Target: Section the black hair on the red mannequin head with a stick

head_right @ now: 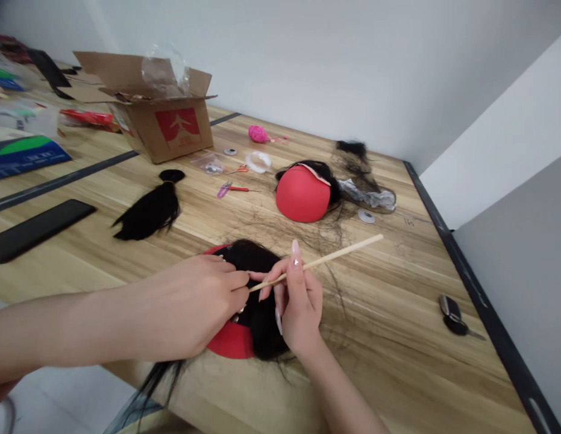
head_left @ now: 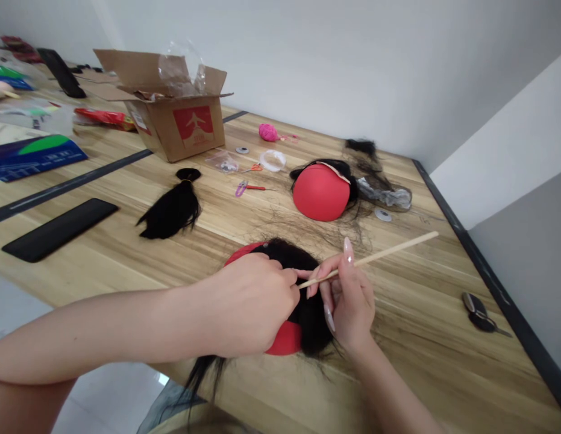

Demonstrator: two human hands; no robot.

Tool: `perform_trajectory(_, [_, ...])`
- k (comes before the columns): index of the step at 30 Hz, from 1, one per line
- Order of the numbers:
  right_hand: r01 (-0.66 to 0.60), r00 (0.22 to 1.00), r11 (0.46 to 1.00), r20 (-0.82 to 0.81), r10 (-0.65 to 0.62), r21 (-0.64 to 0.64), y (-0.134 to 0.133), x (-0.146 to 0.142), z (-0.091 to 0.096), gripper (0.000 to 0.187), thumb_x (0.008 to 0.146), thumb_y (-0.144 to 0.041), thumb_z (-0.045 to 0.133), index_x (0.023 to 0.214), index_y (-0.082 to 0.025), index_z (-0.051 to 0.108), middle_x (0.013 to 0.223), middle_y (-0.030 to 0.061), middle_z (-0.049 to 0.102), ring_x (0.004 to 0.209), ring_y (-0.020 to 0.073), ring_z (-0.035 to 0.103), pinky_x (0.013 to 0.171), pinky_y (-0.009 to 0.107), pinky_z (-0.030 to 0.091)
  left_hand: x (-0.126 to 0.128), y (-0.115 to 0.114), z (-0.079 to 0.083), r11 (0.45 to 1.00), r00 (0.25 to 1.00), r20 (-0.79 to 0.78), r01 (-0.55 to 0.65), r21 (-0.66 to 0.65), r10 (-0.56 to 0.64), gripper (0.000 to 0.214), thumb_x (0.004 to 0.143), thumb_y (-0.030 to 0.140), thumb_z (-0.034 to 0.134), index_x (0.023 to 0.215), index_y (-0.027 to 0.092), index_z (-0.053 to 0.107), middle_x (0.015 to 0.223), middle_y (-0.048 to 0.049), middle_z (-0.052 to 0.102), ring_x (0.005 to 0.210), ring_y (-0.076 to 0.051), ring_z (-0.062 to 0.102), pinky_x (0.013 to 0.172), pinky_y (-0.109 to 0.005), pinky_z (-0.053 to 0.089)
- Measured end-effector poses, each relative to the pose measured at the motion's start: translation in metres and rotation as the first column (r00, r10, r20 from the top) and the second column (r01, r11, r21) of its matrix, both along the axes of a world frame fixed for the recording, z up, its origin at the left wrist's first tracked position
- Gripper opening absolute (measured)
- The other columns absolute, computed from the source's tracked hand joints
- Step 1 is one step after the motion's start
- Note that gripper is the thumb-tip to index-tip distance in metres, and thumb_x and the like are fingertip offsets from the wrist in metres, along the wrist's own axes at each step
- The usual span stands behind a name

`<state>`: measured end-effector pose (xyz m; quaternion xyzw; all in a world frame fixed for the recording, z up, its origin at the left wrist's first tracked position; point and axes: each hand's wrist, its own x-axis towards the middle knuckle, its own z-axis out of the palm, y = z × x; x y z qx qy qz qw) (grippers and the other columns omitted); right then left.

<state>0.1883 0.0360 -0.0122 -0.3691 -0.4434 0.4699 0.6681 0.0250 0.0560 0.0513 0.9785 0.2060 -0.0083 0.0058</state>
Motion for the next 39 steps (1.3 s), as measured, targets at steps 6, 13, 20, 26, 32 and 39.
perform_trajectory(6, [0.012,1.0,1.0,0.001,-0.012,-0.004,0.0,-0.001,0.001,0.045,0.094,-0.05,0.056,0.065,-0.017,0.063,0.041,-0.0042,0.054,0.029,0.0036,0.034,0.036,0.017,0.026,0.0,-0.002,-0.004,0.999,1.0,-0.003,-0.025,0.029,0.025,0.009,0.078,0.015,0.063,0.084,0.016,0.069,0.082,-0.0066,0.07,0.069,-0.027,0.064,0.061,-0.043,0.052])
perform_trajectory(13, [0.023,1.0,0.999,0.008,-0.023,-0.027,0.0,-0.001,0.003,0.044,0.093,-0.051,0.056,0.064,-0.018,0.063,0.042,-0.003,0.056,0.028,0.0049,0.032,0.033,0.019,0.024,0.001,-0.005,-0.004,0.998,1.0,0.005,-0.03,0.057,0.03,0.01,0.078,0.014,0.062,0.086,0.015,0.069,0.082,-0.009,0.07,0.068,-0.027,0.064,0.06,-0.041,0.05])
perform_trajectory(20, [0.009,1.0,0.999,-0.01,-0.01,-0.046,0.0,-0.002,0.004,0.041,0.093,-0.048,0.057,0.064,-0.02,0.063,0.034,-0.0085,0.04,0.028,0.0071,0.033,0.037,0.021,0.035,-0.005,-0.003,-0.004,0.997,0.999,0.046,0.01,0.08,-0.014,0.007,0.077,0.012,0.065,0.083,0.015,0.068,0.083,-0.0056,0.071,0.069,-0.025,0.062,0.064,-0.04,0.049])
perform_trajectory(26, [0.003,1.0,0.999,-0.028,-0.004,-0.039,0.0,-0.001,0.002,0.041,0.094,-0.049,0.056,0.066,-0.02,0.064,0.036,-0.0078,0.043,0.028,0.0062,0.034,0.036,0.02,0.034,-0.016,0.001,-0.011,0.992,0.989,0.133,0.046,0.115,-0.061,0.006,0.079,0.011,0.064,0.082,0.016,0.066,0.086,-0.0044,0.07,0.071,-0.022,0.06,0.07,-0.037,0.047])
perform_trajectory(32, [0.011,0.999,0.999,-0.037,-0.013,-0.049,0.0,-0.003,0.002,0.043,0.094,-0.049,0.055,0.063,-0.02,0.065,0.034,-0.0089,0.038,0.028,0.0079,0.037,0.043,0.024,0.049,-0.026,0.003,-0.02,0.979,0.962,0.229,0.108,0.175,-0.147,0.014,0.088,0.012,0.053,0.084,0.016,0.066,0.083,-0.004,0.067,0.074,-0.021,0.058,0.071,-0.035,0.044])
perform_trajectory(39, [-0.011,0.999,0.999,-0.049,0.009,-0.04,0.0,-0.001,0.003,0.042,0.093,-0.049,0.057,0.064,-0.021,0.066,0.034,-0.0095,0.039,0.028,0.0083,0.04,0.063,0.035,0.063,-0.034,0.003,-0.022,0.956,0.908,0.336,0.177,0.235,-0.251,0.036,0.098,0.009,0.037,0.074,0.017,0.063,0.074,-0.0041,0.063,0.065,-0.017,0.05,0.065,-0.033,0.039])
